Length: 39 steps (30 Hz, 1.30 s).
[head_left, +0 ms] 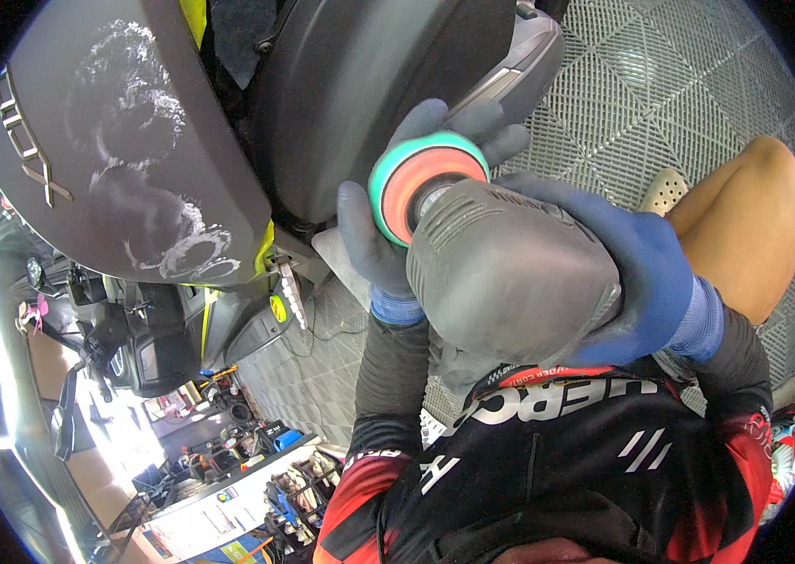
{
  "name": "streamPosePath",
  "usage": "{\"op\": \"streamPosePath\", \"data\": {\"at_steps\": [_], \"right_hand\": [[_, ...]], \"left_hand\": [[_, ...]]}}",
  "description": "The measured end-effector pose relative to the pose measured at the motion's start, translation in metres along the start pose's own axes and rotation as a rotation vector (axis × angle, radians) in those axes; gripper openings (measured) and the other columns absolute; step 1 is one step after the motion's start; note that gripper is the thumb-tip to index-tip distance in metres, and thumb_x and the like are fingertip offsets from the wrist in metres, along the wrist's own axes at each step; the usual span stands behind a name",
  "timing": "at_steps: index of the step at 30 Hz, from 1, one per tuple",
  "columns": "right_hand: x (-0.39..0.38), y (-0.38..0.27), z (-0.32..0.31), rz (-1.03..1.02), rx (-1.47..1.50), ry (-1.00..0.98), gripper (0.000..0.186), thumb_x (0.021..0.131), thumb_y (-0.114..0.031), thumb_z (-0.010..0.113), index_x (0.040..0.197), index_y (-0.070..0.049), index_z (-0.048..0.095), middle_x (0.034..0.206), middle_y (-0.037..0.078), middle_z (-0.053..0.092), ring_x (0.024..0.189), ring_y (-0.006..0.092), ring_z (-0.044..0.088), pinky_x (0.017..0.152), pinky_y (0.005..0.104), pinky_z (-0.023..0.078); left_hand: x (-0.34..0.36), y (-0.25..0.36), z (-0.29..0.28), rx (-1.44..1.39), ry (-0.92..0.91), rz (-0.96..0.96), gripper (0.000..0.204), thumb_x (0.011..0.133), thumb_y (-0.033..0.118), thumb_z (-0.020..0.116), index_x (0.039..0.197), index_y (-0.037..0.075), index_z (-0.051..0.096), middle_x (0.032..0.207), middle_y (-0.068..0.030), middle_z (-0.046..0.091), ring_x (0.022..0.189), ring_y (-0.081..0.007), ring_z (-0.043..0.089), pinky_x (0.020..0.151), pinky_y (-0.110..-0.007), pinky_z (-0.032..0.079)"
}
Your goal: The person applies a neon yellow vinyl decal to the side fairing of a motorcycle, smoothing it by hand and using a heat gun to conform the material to the curved surface. The person then uses a rotary polisher with a polishing compound to buff the area around the applied decal.
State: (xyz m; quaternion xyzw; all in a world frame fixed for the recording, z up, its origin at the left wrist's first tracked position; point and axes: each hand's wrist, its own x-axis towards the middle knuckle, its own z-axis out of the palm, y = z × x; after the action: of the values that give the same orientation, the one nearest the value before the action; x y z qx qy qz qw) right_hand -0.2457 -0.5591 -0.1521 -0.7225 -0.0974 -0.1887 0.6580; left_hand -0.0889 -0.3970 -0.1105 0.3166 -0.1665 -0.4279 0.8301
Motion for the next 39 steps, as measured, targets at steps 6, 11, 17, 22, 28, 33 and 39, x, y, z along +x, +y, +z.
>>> {"op": "streamPosePath", "data": {"at_steps": [6, 11, 17, 22, 28, 33, 39], "right_hand": [[-0.003, -0.005, 0.001, -0.028, -0.147, -0.009, 0.11, 0.065, -0.035, 0.097, 0.151, 0.004, 0.04, 0.126, 0.023, 0.067, 0.106, 0.0352, 0.073, 0.087, 0.0393, 0.058], [-0.001, -0.006, 0.003, 0.006, -0.233, -0.051, 0.108, 0.065, -0.036, 0.097, 0.149, 0.004, 0.042, 0.123, 0.023, 0.068, 0.102, 0.0381, 0.073, 0.084, 0.0394, 0.058], [0.001, 0.004, -0.008, 0.027, 0.028, -0.007, 0.105, 0.061, -0.03, 0.098, 0.146, 0.002, 0.046, 0.125, 0.018, 0.07, 0.11, 0.0291, 0.072, 0.093, 0.0377, 0.056], [0.003, 0.013, -0.013, 0.101, 0.127, 0.04, 0.098, 0.055, -0.021, 0.098, 0.141, 0.001, 0.055, 0.122, 0.014, 0.072, 0.111, 0.0203, 0.07, 0.096, 0.0361, 0.055], [0.0, 0.016, -0.005, 0.065, -0.088, 0.091, 0.099, 0.059, -0.024, 0.097, 0.145, -0.001, 0.052, 0.123, 0.019, 0.071, 0.11, 0.0286, 0.072, 0.093, 0.0389, 0.056], [-0.009, 0.014, 0.009, 0.096, -0.255, 0.02, 0.102, 0.072, -0.048, 0.087, 0.15, 0.0, 0.041, 0.117, 0.023, 0.067, 0.1, 0.0424, 0.07, 0.083, 0.0456, 0.059], [-0.008, 0.009, 0.018, 0.098, -0.29, -0.159, 0.099, 0.078, -0.048, 0.081, 0.151, 0.001, 0.033, 0.101, 0.022, 0.065, 0.084, 0.0404, 0.07, 0.071, 0.0474, 0.057]], "left_hand": [[0.005, 0.003, -0.001, 0.248, 0.066, 0.116, 0.111, 0.089, 0.078, 0.049, 0.162, 0.002, 0.016, 0.161, -0.0343, 0.025, 0.146, -0.0527, 0.034, 0.117, -0.066, 0.036], [-0.015, 0.002, -0.003, 0.484, 0.109, 0.147, 0.113, 0.086, 0.071, 0.064, 0.161, -0.001, 0.019, 0.16, -0.0336, 0.027, 0.147, -0.0497, 0.033, 0.12, -0.061, 0.034], [-0.017, 0.01, -0.008, 0.414, 0.13, 0.038, 0.115, 0.09, 0.078, 0.048, 0.159, -0.008, 0.018, 0.158, -0.0337, 0.034, 0.145, -0.0478, 0.038, 0.12, -0.056, 0.033], [-0.007, 0.024, -0.026, 0.525, 0.003, -0.049, 0.105, 0.095, 0.074, 0.042, 0.158, -0.008, 0.022, 0.157, -0.0362, 0.033, 0.146, -0.0468, 0.038, 0.121, -0.055, 0.032], [-0.01, 0.009, -0.015, 0.503, 0.19, -0.042, 0.087, 0.103, 0.062, 0.036, 0.156, -0.006, 0.03, 0.155, -0.0274, 0.043, 0.143, -0.0366, 0.045, 0.121, -0.049, 0.034], [-0.059, 0.016, -0.079, 0.509, 0.408, -0.06, 0.069, 0.107, 0.049, 0.035, 0.155, -0.001, 0.037, 0.152, -0.0213, 0.049, 0.138, -0.0332, 0.052, 0.118, -0.049, 0.04], [-0.104, 0.02, -0.084, 0.557, 0.474, -0.09, 0.076, 0.102, 0.052, 0.044, 0.155, -0.001, 0.035, 0.152, -0.0206, 0.048, 0.138, -0.0325, 0.051, 0.117, -0.048, 0.041]]}}
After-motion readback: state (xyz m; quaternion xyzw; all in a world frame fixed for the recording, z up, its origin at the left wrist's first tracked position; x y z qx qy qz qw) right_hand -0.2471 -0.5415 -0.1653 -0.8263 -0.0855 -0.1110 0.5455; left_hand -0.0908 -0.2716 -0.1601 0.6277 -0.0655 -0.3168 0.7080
